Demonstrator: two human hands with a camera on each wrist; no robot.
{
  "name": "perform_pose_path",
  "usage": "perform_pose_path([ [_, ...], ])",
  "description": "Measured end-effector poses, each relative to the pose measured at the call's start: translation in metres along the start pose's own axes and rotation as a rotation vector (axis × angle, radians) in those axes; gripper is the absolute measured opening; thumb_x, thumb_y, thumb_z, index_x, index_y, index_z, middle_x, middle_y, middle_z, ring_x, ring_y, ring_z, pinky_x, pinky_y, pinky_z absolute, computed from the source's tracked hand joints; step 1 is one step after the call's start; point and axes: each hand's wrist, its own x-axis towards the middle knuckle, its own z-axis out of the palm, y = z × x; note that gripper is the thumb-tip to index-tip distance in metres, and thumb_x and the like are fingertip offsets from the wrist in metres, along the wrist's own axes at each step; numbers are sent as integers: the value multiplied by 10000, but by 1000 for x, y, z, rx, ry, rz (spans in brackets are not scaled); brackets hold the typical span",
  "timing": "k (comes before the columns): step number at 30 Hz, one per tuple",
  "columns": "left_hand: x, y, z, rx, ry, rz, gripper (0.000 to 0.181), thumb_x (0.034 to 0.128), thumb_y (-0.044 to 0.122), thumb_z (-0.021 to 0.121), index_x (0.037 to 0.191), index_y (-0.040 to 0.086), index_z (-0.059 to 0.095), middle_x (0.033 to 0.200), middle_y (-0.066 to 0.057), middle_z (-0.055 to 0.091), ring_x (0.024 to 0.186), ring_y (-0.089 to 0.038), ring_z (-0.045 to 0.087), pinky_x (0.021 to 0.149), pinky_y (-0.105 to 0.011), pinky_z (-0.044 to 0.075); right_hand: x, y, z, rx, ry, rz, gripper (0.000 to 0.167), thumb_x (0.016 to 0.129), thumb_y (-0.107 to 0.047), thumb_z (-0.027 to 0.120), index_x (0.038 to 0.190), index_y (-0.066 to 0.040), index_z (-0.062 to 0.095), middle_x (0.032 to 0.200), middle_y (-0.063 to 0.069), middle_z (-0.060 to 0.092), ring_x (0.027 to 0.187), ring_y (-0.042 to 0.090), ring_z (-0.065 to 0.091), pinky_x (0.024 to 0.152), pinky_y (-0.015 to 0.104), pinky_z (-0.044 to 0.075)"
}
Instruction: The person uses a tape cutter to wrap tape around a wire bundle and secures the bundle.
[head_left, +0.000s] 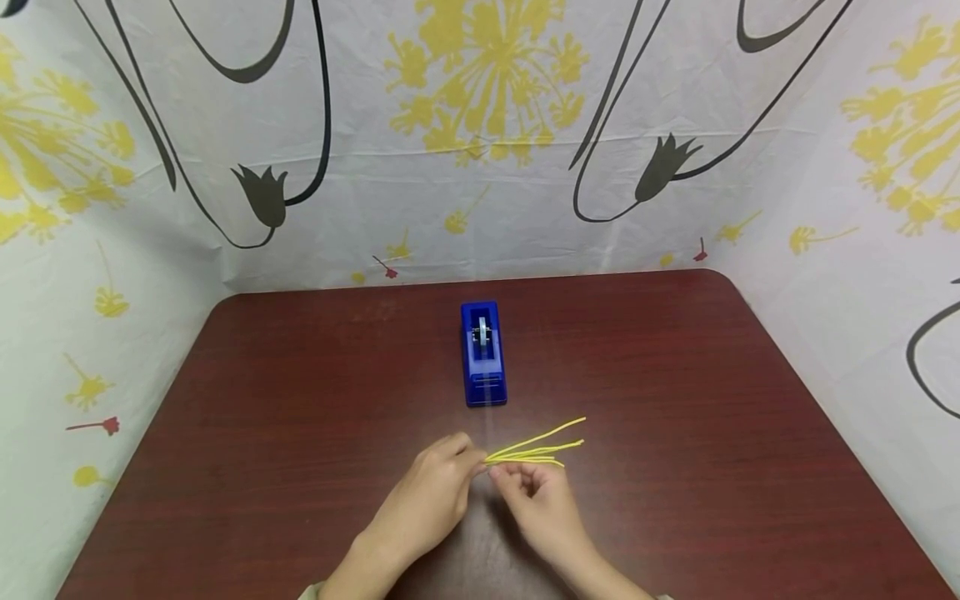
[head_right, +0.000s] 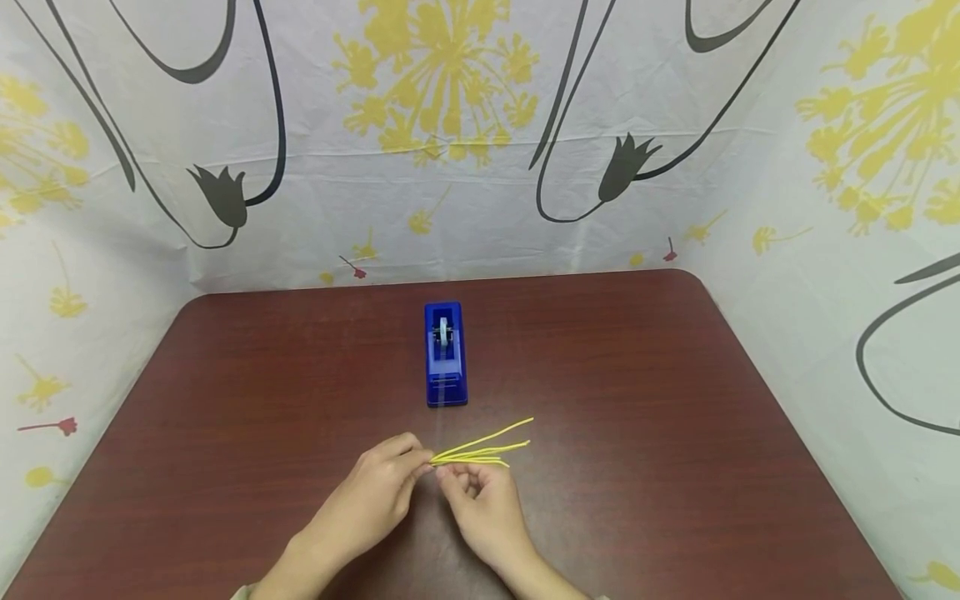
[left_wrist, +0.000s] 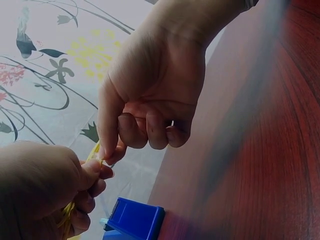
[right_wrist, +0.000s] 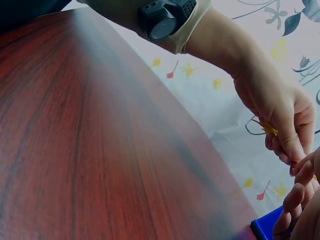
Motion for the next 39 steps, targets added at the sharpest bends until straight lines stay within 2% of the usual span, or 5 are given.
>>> perform_pose_path([
  [14, 0, 1, -2, 45, 12, 17, 64, 895, 54, 747, 859, 90, 708, 757, 69, 477, 668, -77, 453, 603, -229, 438, 5, -2, 2, -7, 21, -38, 107, 898, -53, 744, 830, 29, 739, 504, -111, 457, 424, -38, 364, 389, 133, 258],
  [24, 2, 3, -4, 90, 28, 39, 49, 880, 43, 757, 863, 58, 713, 763, 41, 512, 685, -105, 512, 620, -247, 478, 3, -10, 3, 197, 26, 221, 141, 929, -27, 690, 953, 110, 712, 499, -59, 436, 376, 17, 324, 360, 161, 255],
  [27, 2, 4, -5, 94, 33, 46, 40, 883, 37, 751, 867, 47, 716, 772, 27, 531, 700, -122, 538, 635, -251, 489, 3, -12, 4, 250, 30, 248, 172, 929, -43, 693, 906, 127, 682, 498, -57, 415, 409, 30, 321, 384, 171, 250],
  [31, 2, 3, -5, 91, 44, 41, 68, 863, 23, 766, 842, 54, 709, 757, 33, 523, 688, -117, 529, 628, -255, 486, 3, -11, 2, 323, -21, 243, 157, 927, -54, 689, 868, 89, 665, 501, -62, 416, 444, 46, 350, 425, 184, 284],
  [39, 0, 2, -2, 79, 37, 23, 86, 864, 40, 770, 822, 79, 707, 741, 58, 507, 670, -98, 508, 620, -256, 477, 4, -11, -2, 406, -175, 235, 89, 951, -56, 649, 976, 28, 667, 562, -95, 471, 519, 44, 404, 574, 196, 361],
])
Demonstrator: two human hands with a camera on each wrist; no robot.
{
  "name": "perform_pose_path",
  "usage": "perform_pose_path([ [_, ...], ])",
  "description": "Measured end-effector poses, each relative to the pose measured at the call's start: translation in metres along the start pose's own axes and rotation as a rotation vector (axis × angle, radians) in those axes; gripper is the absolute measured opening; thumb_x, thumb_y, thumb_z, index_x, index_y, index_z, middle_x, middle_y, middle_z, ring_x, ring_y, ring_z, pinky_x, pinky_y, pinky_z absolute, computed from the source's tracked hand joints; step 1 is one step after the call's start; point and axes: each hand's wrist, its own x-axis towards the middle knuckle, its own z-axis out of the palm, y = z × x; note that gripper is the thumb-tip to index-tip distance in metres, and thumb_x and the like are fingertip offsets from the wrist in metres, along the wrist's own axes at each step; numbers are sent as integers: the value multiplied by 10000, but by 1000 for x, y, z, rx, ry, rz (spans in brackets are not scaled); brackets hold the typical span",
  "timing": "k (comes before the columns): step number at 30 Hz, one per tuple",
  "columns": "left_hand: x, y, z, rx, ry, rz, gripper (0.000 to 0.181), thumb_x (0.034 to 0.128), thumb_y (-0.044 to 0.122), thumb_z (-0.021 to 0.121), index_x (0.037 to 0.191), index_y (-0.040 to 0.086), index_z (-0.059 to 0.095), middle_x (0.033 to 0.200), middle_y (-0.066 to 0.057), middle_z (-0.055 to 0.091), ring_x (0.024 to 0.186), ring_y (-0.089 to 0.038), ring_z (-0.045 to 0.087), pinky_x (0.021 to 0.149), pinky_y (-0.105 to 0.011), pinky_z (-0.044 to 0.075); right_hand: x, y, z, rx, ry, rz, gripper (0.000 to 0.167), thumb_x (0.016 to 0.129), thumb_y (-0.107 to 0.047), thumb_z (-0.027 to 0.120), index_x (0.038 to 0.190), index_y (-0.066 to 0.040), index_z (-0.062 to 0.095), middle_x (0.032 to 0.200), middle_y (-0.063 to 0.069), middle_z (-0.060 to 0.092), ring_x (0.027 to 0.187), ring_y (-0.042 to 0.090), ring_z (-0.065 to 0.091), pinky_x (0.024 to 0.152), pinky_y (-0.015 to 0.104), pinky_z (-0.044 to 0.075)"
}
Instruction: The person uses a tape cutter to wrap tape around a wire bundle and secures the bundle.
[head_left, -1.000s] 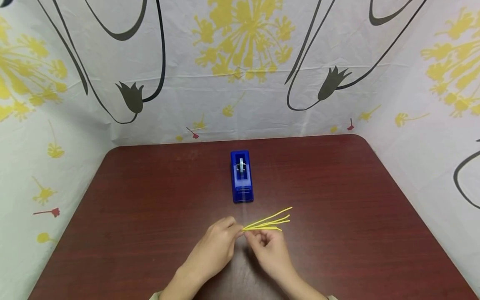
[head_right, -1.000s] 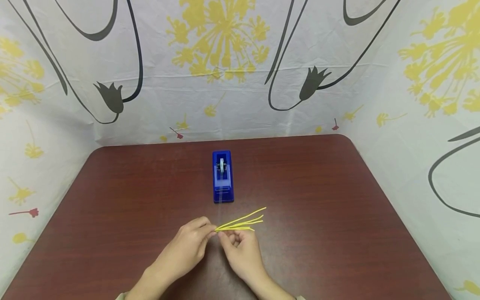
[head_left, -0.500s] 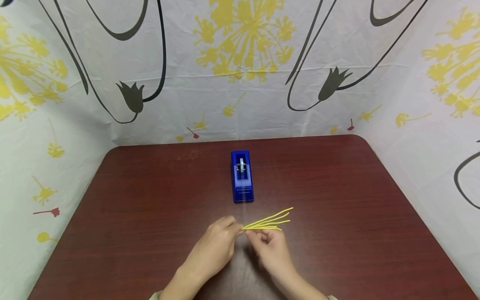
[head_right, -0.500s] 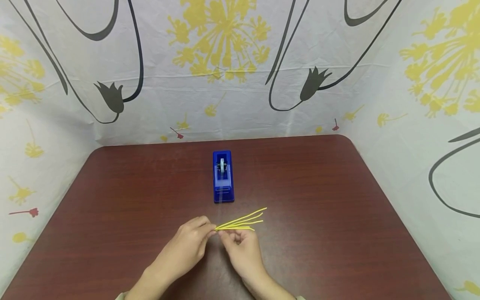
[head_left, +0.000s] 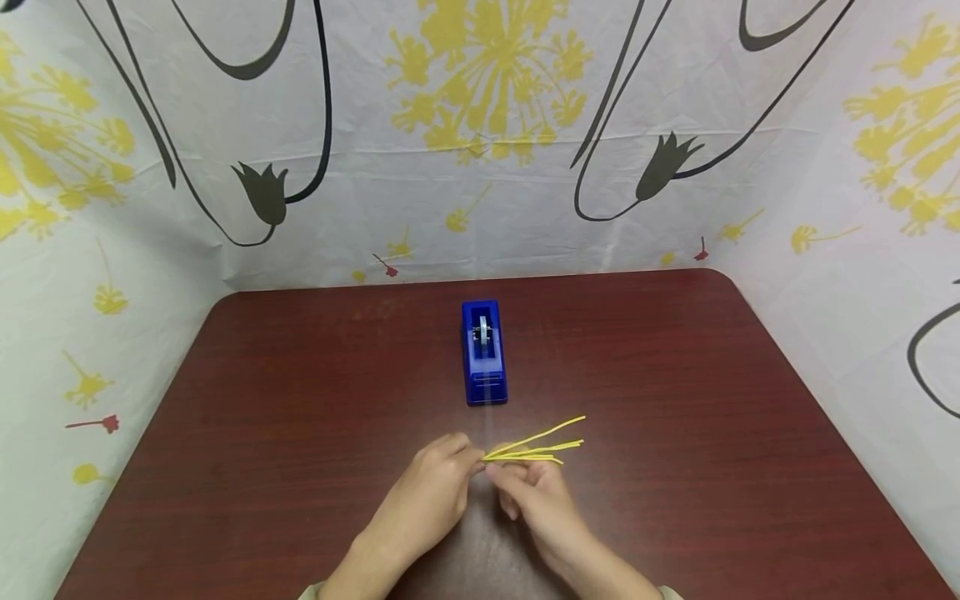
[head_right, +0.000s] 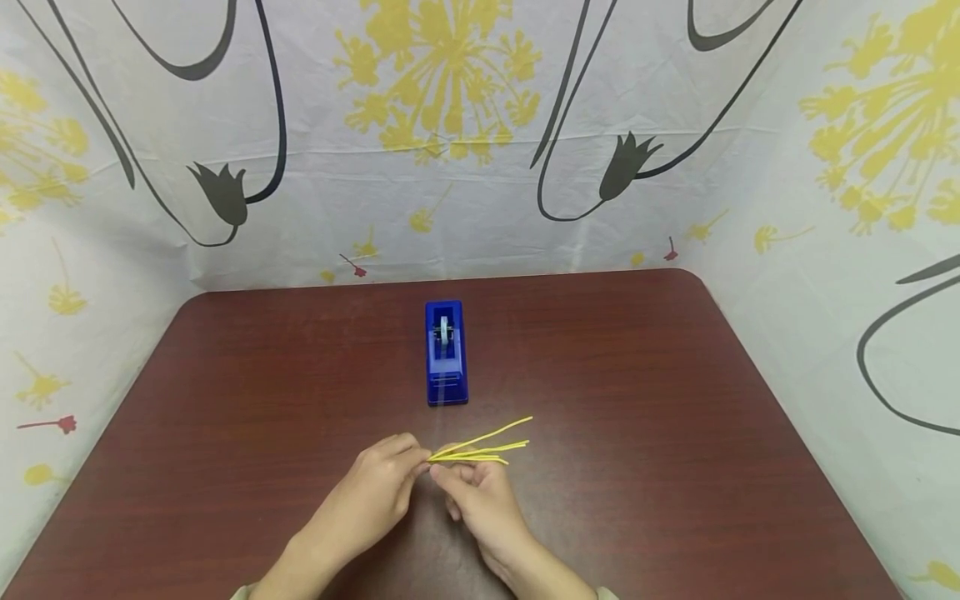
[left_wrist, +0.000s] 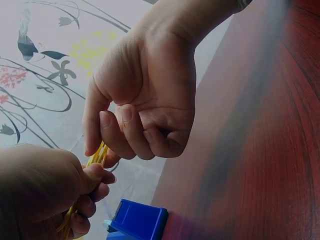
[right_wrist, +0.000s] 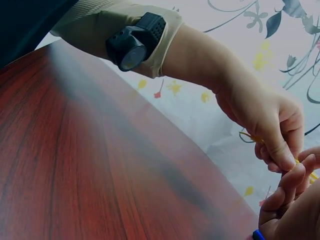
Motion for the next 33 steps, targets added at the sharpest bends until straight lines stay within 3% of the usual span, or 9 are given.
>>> perform_pose_path([
  [6, 1, 0, -1, -12, 7, -6, 74, 851, 13, 774, 847, 59, 715, 756, 42, 531, 693, -112, 537, 637, -265, 489, -3, -2, 0, -60, -37, 68, 175, 973, -119, 641, 929, 48, 608, 540, -79, 448, 492, 51, 413, 560, 195, 379],
  [11, 0, -1, -1, -16, -1, -14, 65, 861, 3, 761, 870, 61, 734, 766, 56, 547, 707, -104, 551, 656, -259, 503, -6, -6, -4, -159, -266, -20, 285, 1005, -112, 592, 848, 117, 527, 591, -8, 494, 529, 42, 484, 526, 196, 427],
  [13, 0, -1, -1, -14, -3, -15, 62, 866, 8, 757, 876, 65, 736, 767, 60, 549, 709, -102, 553, 659, -259, 506, -7, -10, -5, -236, -338, -152, 234, 1006, -80, 584, 871, 111, 568, 596, 48, 536, 550, 49, 536, 537, 215, 461],
  [15, 0, -2, 0, -12, 0, -12, 61, 868, 12, 758, 879, 68, 738, 771, 58, 554, 714, -104, 559, 661, -265, 508, -6, -16, -6, -348, -349, -343, 107, 974, -38, 615, 883, 14, 634, 647, 71, 593, 601, 56, 580, 564, 238, 494],
  [19, 0, -3, 1, 0, 9, 2, 55, 872, 24, 762, 897, 69, 744, 781, 58, 554, 722, -103, 559, 665, -273, 502, 5, -31, -8, -612, -216, -794, 113, 893, 5, 700, 928, -102, 690, 772, -10, 662, 705, 64, 623, 644, 240, 538],
  [22, 0, -4, 1, 13, 11, 18, 43, 876, 41, 764, 912, 59, 749, 790, 50, 558, 724, -111, 561, 665, -277, 501, 14, -42, -12, -798, -93, -961, 65, 906, -31, 700, 954, -75, 696, 882, -11, 669, 794, 107, 652, 725, 237, 547],
  [24, 0, -4, 1, 23, 8, 31, 41, 878, 44, 758, 916, 56, 748, 798, 43, 562, 730, -119, 567, 671, -278, 504, 18, -48, -16, -940, -50, -972, 81, 928, -58, 682, 1004, -39, 700, 963, 15, 678, 855, 137, 670, 762, 262, 556],
  [27, 0, -4, 0, 28, 10, 43, 31, 880, 46, 748, 909, 58, 743, 807, 35, 567, 737, -131, 573, 678, -285, 507, 19, -56, -20, -1152, -66, -856, 144, 950, -84, 662, 1065, -16, 713, 1014, 22, 696, 894, 140, 679, 768, 301, 569],
  [33, 1, -3, 1, 53, 20, 46, 39, 868, 68, 757, 892, 83, 731, 793, 38, 548, 715, -136, 557, 666, -302, 493, 18, -64, -22, -1351, -264, -569, 126, 973, -145, 665, 848, -155, 668, 740, -114, 574, 625, 18, 503, 569, 250, 479],
])
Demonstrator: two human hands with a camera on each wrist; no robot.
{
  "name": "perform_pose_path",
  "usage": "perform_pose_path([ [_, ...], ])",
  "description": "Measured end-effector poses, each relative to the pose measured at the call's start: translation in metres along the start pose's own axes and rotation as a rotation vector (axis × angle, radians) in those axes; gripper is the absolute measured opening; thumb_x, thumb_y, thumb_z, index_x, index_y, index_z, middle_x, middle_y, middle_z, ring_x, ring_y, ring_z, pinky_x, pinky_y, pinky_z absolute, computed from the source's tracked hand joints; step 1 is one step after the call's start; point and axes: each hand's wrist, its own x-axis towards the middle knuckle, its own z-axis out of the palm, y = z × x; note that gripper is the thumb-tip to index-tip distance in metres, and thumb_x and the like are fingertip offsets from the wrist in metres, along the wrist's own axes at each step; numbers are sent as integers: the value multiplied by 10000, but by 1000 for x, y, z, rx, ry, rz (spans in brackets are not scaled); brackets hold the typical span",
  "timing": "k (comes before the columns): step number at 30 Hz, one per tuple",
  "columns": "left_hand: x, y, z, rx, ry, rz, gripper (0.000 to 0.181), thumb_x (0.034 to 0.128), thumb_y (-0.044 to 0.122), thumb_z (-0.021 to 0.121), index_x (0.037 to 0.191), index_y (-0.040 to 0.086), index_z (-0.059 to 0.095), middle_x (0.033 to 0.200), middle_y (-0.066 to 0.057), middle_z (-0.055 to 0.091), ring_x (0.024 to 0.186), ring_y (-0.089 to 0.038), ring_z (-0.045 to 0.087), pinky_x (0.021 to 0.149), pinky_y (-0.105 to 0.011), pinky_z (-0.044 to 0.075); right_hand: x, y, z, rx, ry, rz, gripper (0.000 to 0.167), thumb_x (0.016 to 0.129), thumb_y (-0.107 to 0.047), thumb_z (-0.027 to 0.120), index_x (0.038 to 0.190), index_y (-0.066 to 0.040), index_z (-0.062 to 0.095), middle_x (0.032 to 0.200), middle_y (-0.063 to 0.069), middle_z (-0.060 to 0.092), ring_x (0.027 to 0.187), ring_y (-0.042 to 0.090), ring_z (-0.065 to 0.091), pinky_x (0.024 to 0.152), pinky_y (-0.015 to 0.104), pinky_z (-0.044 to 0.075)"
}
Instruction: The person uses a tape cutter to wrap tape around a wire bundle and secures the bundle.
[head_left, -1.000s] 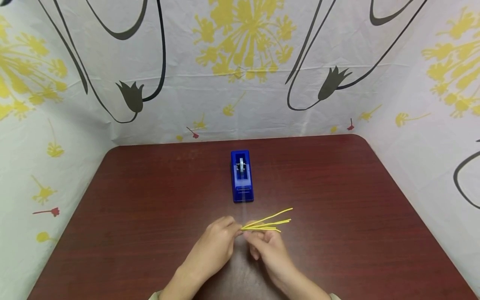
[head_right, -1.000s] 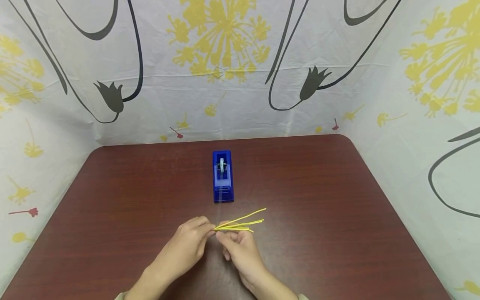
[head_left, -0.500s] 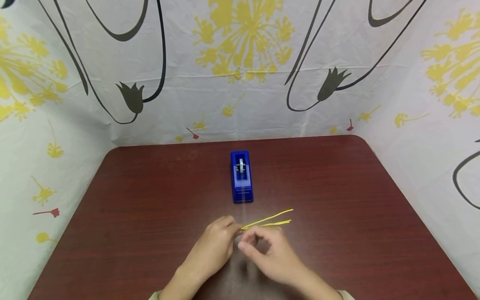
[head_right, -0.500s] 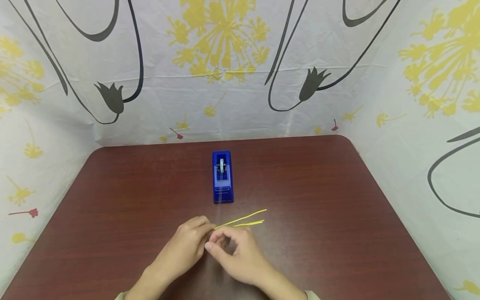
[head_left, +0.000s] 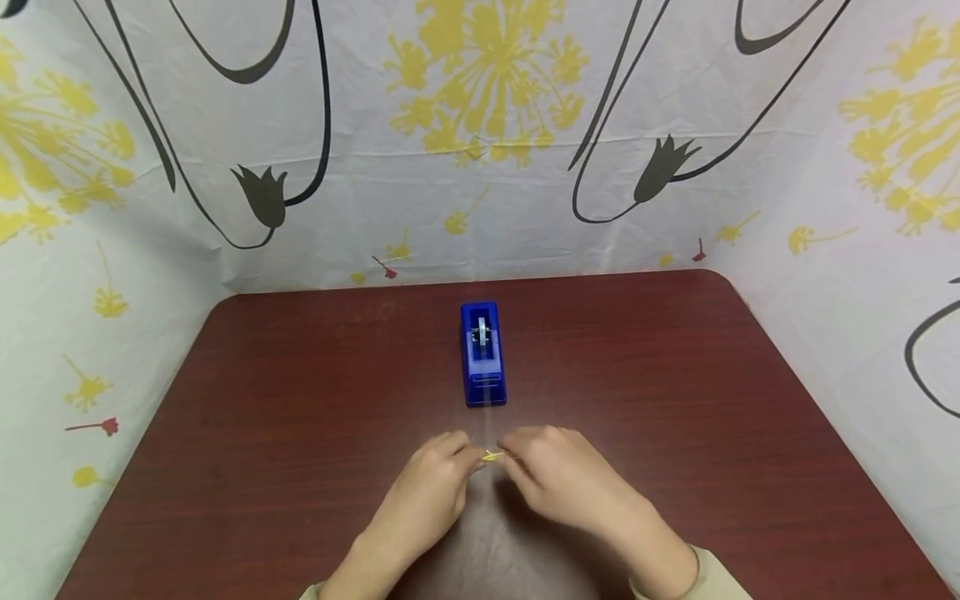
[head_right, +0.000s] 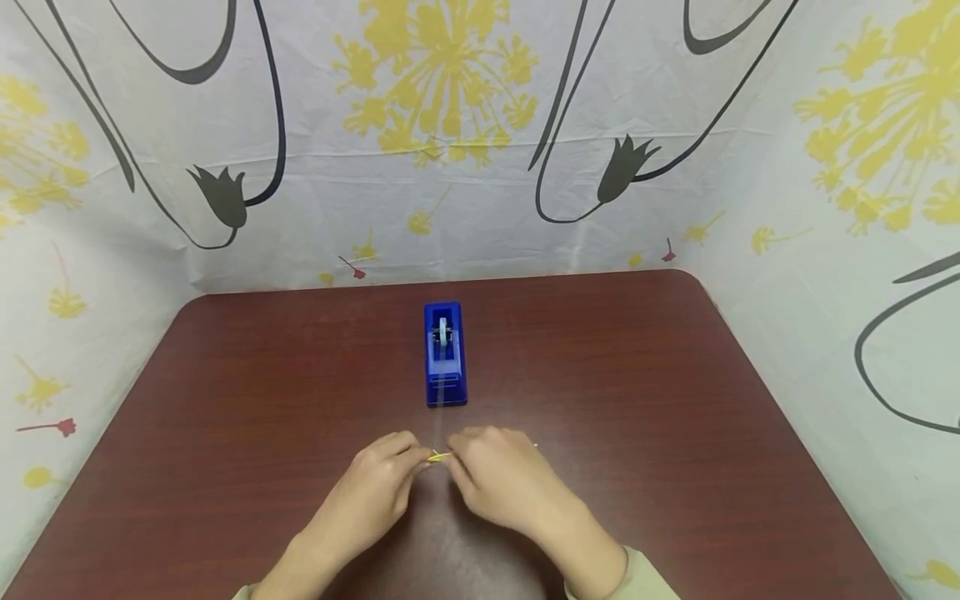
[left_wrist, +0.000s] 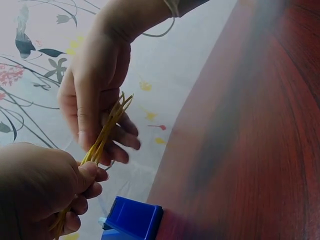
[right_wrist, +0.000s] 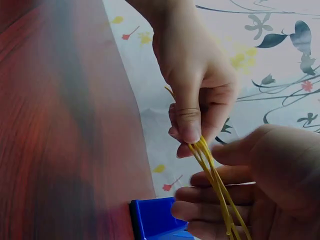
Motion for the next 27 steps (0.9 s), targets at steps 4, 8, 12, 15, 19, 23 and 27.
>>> perform_pose_path([
  [4, -1, 1, 1, 12, 7, -6, 73, 841, 59, 778, 879, 89, 723, 778, 42, 531, 689, -123, 542, 646, -297, 490, 0, 2, -1, 12, -89, -6, 195, 963, -157, 689, 781, -195, 628, 682, -150, 514, 587, 11, 441, 551, 235, 441],
  [8, -1, 2, 1, -8, -1, -29, 86, 841, 50, 786, 890, 92, 730, 766, 55, 520, 661, -94, 518, 620, -279, 487, -1, 6, 1, -12, -89, -22, 156, 965, -141, 682, 815, -181, 663, 714, -137, 584, 621, 18, 508, 572, 264, 483],
  [12, 0, 1, 0, -89, -61, -74, 61, 883, 43, 757, 923, 86, 742, 775, 65, 542, 670, -63, 521, 632, -249, 495, -4, 8, 5, -45, -62, -38, 100, 968, -136, 677, 878, -155, 717, 782, -107, 664, 688, 38, 607, 600, 283, 527],
  [15, 0, 0, -1, -171, -129, -114, 49, 934, 54, 709, 956, 74, 748, 793, 62, 584, 703, -37, 539, 664, -237, 513, -6, 10, 9, -54, -39, -42, 76, 960, -125, 687, 916, -140, 747, 809, -87, 687, 710, 56, 645, 596, 268, 536],
  [19, 0, -3, -3, -235, -202, -154, 130, 1005, 120, 629, 957, 83, 744, 781, 79, 590, 698, -24, 527, 672, -254, 514, -8, 12, 13, -69, 6, -62, 58, 941, -114, 707, 926, -135, 758, 795, -81, 674, 680, 65, 647, 567, 247, 525],
  [23, 0, -5, -4, -270, -202, -189, 185, 1026, 151, 598, 961, 86, 758, 787, 73, 620, 696, -19, 541, 670, -265, 516, -9, 14, 17, -86, 67, -100, 46, 928, -113, 720, 918, -139, 756, 767, -89, 645, 646, 55, 626, 550, 232, 512],
  [27, 2, -5, -5, -316, -168, -237, 170, 1008, 128, 620, 969, 75, 776, 781, 44, 631, 658, -13, 508, 635, -234, 494, -10, 16, 19, -113, 129, -136, 41, 911, -118, 734, 918, -147, 762, 748, -98, 628, 622, 46, 612, 529, 222, 496],
])
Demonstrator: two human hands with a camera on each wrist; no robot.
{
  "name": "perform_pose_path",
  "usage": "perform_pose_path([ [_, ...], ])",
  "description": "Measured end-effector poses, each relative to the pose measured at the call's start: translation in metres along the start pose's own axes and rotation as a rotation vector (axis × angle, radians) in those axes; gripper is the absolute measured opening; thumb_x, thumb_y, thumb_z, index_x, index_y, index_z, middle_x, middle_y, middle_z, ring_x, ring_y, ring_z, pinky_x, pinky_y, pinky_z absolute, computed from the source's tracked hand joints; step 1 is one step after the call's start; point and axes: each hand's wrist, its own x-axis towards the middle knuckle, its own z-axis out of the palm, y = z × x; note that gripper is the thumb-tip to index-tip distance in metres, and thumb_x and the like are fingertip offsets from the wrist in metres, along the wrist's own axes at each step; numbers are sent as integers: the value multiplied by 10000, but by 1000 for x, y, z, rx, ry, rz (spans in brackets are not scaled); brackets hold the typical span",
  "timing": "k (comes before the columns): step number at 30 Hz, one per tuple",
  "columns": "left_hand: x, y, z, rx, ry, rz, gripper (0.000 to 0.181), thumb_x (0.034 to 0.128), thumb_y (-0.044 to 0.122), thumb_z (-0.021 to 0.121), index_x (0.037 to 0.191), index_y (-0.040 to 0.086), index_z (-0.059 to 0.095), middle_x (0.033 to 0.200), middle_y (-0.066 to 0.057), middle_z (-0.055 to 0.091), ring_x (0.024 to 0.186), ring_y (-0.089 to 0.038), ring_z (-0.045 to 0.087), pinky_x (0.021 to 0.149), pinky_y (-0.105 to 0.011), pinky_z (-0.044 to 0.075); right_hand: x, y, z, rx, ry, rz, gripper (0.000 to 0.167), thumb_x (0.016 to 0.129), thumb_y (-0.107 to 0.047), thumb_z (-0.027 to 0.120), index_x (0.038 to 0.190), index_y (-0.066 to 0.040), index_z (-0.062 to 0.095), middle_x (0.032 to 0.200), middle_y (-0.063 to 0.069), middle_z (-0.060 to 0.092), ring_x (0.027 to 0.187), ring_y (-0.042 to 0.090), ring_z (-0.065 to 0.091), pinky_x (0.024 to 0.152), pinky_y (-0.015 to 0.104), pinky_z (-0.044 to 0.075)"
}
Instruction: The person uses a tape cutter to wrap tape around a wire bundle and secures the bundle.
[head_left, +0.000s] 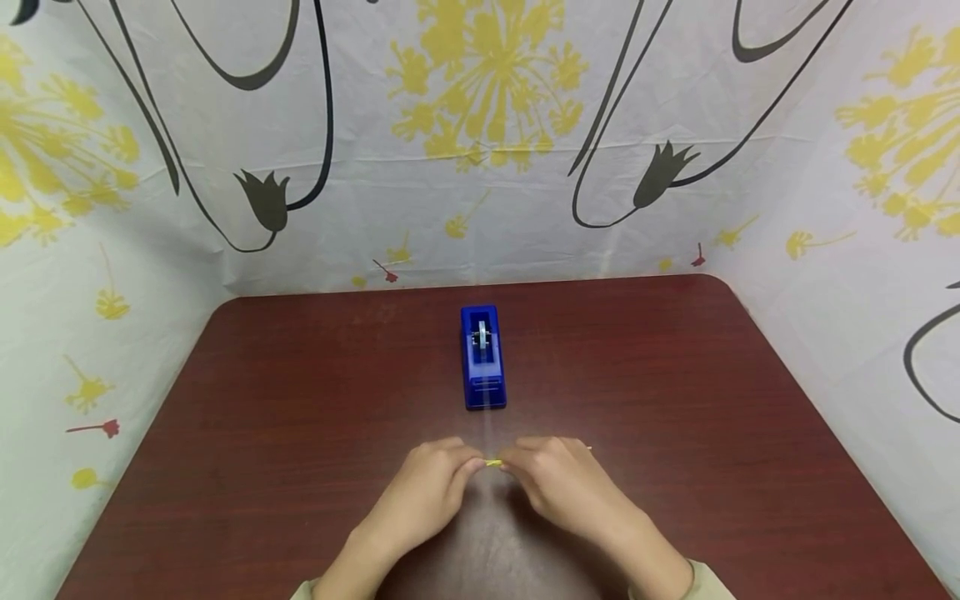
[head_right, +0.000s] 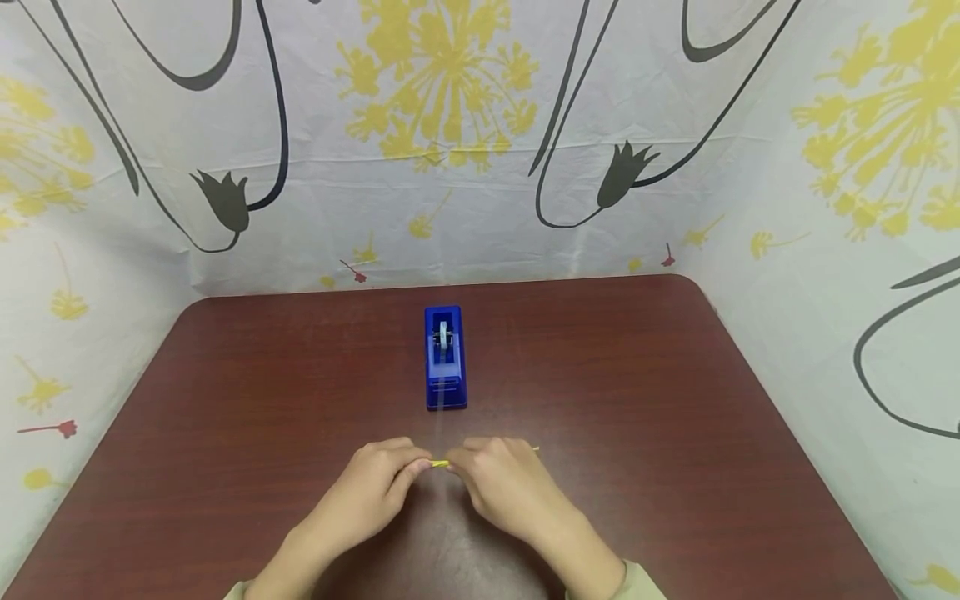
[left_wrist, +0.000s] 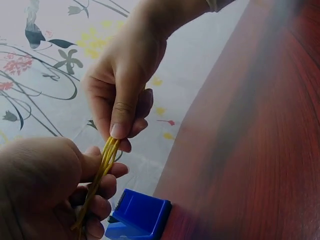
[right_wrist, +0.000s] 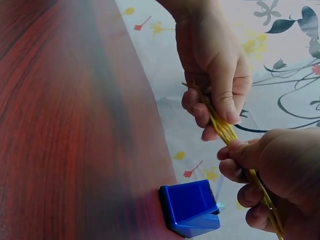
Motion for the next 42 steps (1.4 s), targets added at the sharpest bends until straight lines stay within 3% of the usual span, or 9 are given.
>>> perform_pose_path([
  [6, 1, 1, 0, -46, 28, -58, 147, 991, 141, 647, 972, 103, 788, 726, 96, 547, 598, -6, 425, 565, -205, 429, -2, 2, 3, -42, 64, -27, 47, 894, -138, 747, 922, -165, 772, 732, -111, 618, 595, 69, 620, 473, 237, 469],
  [11, 0, 0, 1, -44, 59, -59, 129, 974, 151, 672, 981, 122, 797, 714, 142, 487, 581, 1, 410, 533, -200, 407, -2, 3, 4, -43, 82, -28, 41, 894, -149, 749, 912, -177, 773, 700, -122, 578, 549, 31, 545, 459, 221, 444],
  [15, 0, 0, 4, -13, 110, -35, 100, 947, 145, 704, 961, 127, 801, 715, 142, 495, 581, 7, 406, 532, -191, 401, -1, 2, 3, -5, 62, -6, 47, 886, -124, 758, 908, -164, 771, 696, -123, 562, 547, -12, 461, 466, 195, 425],
  [22, 0, -1, 7, 41, 182, 12, 61, 905, 122, 752, 926, 131, 809, 713, 148, 514, 577, 20, 405, 529, -171, 386, 3, 0, -1, 77, -33, 63, 99, 935, -114, 712, 995, -136, 788, 772, -101, 629, 595, -42, 460, 531, 182, 469],
  [32, 0, -2, 8, 89, 186, 42, 48, 882, 120, 775, 913, 121, 812, 709, 137, 517, 563, 26, 390, 516, -166, 362, 5, -1, 0, 154, -78, 171, 113, 971, -145, 678, 963, -148, 791, 727, -143, 557, 570, -28, 406, 507, 176, 406],
  [38, 0, -3, 9, 100, 197, 67, 45, 879, 120, 776, 911, 120, 808, 716, 127, 530, 568, 30, 395, 515, -165, 366, 5, -1, 2, 128, -58, 150, 81, 945, -145, 713, 939, -143, 794, 755, -116, 624, 588, -36, 443, 527, 183, 438],
  [42, 0, -3, 10, 104, 175, 48, 48, 907, 142, 754, 918, 135, 800, 724, 134, 535, 572, 28, 404, 524, -174, 379, 5, 0, 3, 125, -27, 132, 66, 926, -141, 736, 931, -146, 802, 745, -112, 626, 584, -46, 449, 521, 172, 438],
])
